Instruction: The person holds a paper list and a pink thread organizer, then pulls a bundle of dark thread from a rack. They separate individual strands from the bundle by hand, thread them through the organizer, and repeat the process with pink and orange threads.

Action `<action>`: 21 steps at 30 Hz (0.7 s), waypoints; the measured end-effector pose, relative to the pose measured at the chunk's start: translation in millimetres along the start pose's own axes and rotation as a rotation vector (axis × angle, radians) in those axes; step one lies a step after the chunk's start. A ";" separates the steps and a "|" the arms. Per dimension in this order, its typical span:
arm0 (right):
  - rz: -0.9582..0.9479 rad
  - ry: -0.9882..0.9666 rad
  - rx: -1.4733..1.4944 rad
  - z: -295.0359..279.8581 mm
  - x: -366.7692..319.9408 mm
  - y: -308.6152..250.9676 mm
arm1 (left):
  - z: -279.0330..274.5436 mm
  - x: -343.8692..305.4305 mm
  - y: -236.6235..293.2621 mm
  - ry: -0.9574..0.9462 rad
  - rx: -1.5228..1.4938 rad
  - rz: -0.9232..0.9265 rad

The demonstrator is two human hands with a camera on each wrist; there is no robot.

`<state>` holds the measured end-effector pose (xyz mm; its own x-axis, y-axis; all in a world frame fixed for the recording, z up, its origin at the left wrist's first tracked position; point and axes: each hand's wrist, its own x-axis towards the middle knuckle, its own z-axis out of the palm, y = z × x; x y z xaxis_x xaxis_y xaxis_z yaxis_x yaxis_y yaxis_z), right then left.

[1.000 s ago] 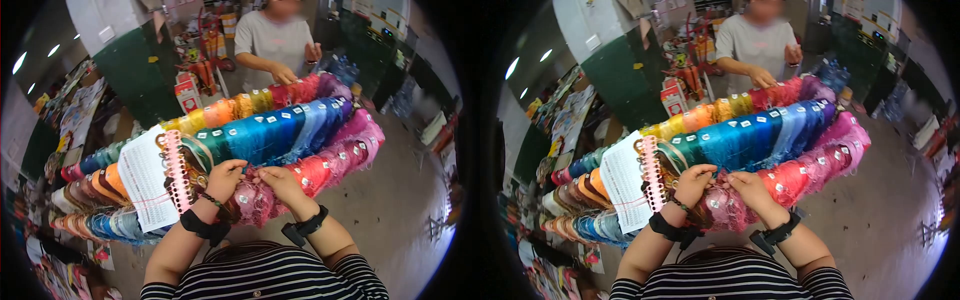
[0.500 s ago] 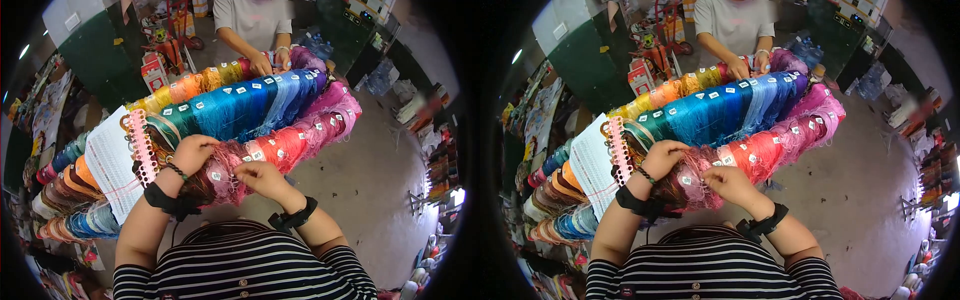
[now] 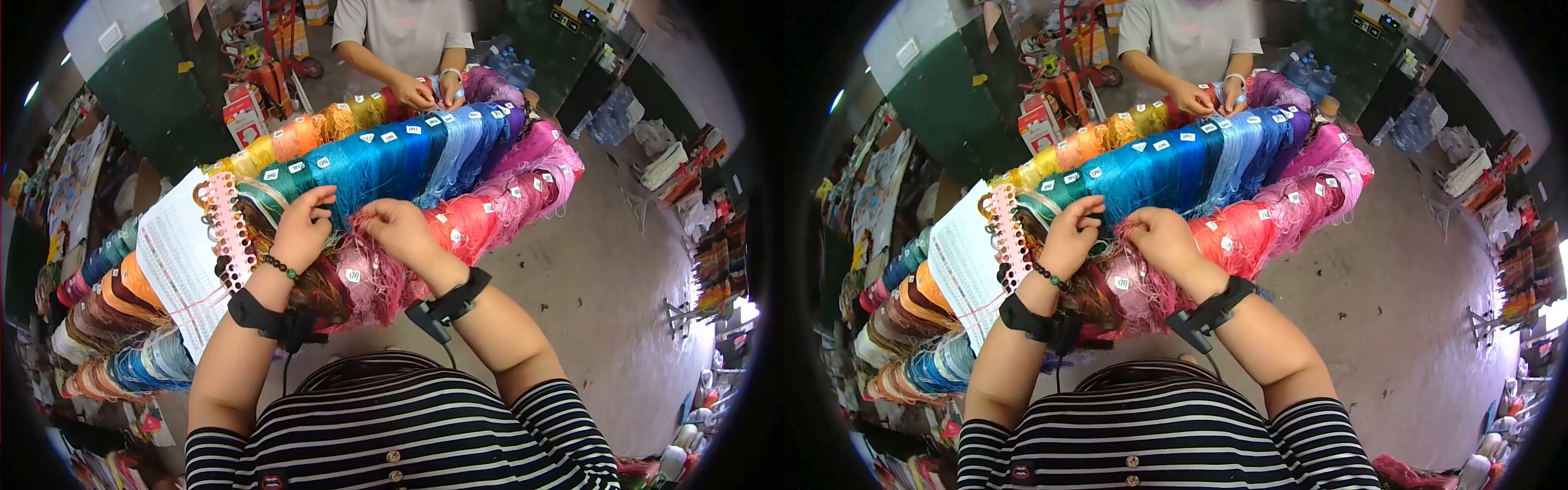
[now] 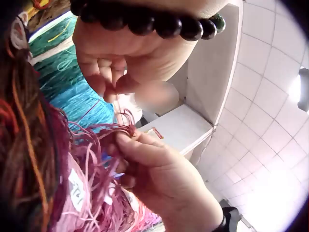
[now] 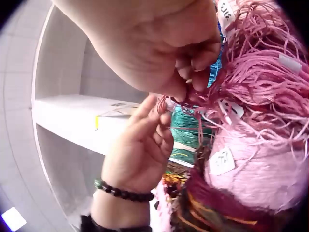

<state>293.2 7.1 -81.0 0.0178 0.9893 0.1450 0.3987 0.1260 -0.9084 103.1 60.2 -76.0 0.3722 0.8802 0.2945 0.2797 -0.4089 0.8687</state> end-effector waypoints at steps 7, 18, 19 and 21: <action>-0.068 -0.042 0.388 1.7 -2.5 -2.4 | 25.7 -4.9 -2.0 -0.287 0.142 0.065; -0.573 0.090 -0.873 -31.8 -112.6 38.8 | 2.2 -5.6 2.2 -0.212 -0.213 -0.424; -0.561 0.121 -0.888 -37.3 -119.2 46.1 | 2.0 -6.7 5.2 -0.214 -0.269 -0.496; -0.518 0.119 -0.892 -42.8 -128.3 42.6 | 6.8 -10.1 -19.2 -0.056 -0.129 -0.254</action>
<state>347.2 -117.7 -121.5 -0.2782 0.8097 0.5168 0.9161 0.3854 -0.1106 100.0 57.5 -98.3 0.3535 0.9345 0.0418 0.2568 -0.1399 0.9563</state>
